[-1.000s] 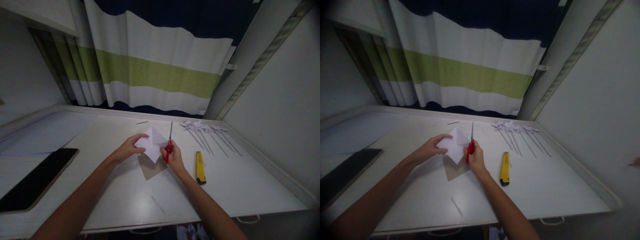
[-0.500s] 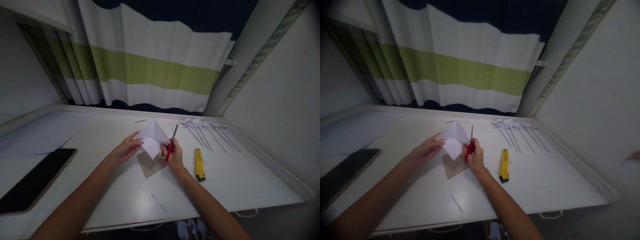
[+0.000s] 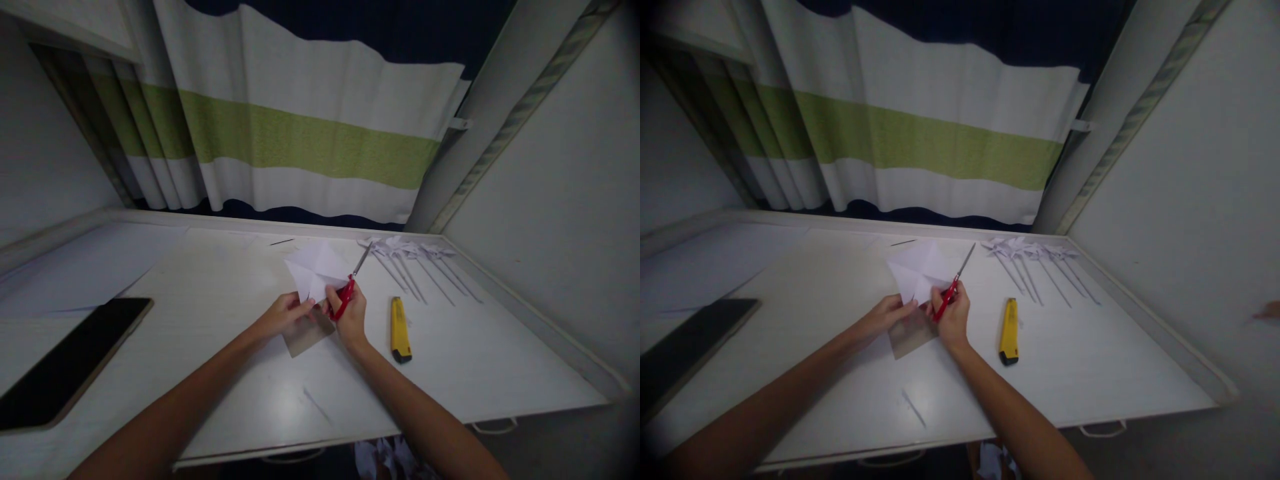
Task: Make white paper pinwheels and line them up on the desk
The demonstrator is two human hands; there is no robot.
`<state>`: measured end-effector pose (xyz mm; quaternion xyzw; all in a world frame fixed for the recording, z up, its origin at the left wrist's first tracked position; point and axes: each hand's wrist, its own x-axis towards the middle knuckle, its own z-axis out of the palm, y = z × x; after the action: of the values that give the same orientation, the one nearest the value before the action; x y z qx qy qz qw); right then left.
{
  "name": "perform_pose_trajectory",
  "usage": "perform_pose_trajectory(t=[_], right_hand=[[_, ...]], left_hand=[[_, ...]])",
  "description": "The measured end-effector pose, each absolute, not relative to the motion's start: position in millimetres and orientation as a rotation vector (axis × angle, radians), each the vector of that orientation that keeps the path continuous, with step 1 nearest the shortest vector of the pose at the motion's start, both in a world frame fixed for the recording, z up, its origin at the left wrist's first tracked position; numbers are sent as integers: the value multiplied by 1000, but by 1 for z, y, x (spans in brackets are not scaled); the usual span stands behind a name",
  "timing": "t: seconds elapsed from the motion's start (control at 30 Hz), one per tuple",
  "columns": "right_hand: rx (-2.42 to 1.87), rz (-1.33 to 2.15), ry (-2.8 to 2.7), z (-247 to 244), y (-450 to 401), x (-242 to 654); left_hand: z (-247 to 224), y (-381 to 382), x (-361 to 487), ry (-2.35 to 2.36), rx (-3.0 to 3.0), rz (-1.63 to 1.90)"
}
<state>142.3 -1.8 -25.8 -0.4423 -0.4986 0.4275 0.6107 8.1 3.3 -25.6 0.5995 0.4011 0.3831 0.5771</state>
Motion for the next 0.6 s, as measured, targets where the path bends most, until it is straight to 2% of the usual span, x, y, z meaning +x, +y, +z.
perform_pose_trajectory(t=[0.43,0.6], right_hand=[[-1035,1215,-1079,-21,7,149],[-1046,1303,-1115,-22,6,146]], left_hand=[[-10,15,-21,1184,1488,955],[-16,19,-21,1127,1310,1180]])
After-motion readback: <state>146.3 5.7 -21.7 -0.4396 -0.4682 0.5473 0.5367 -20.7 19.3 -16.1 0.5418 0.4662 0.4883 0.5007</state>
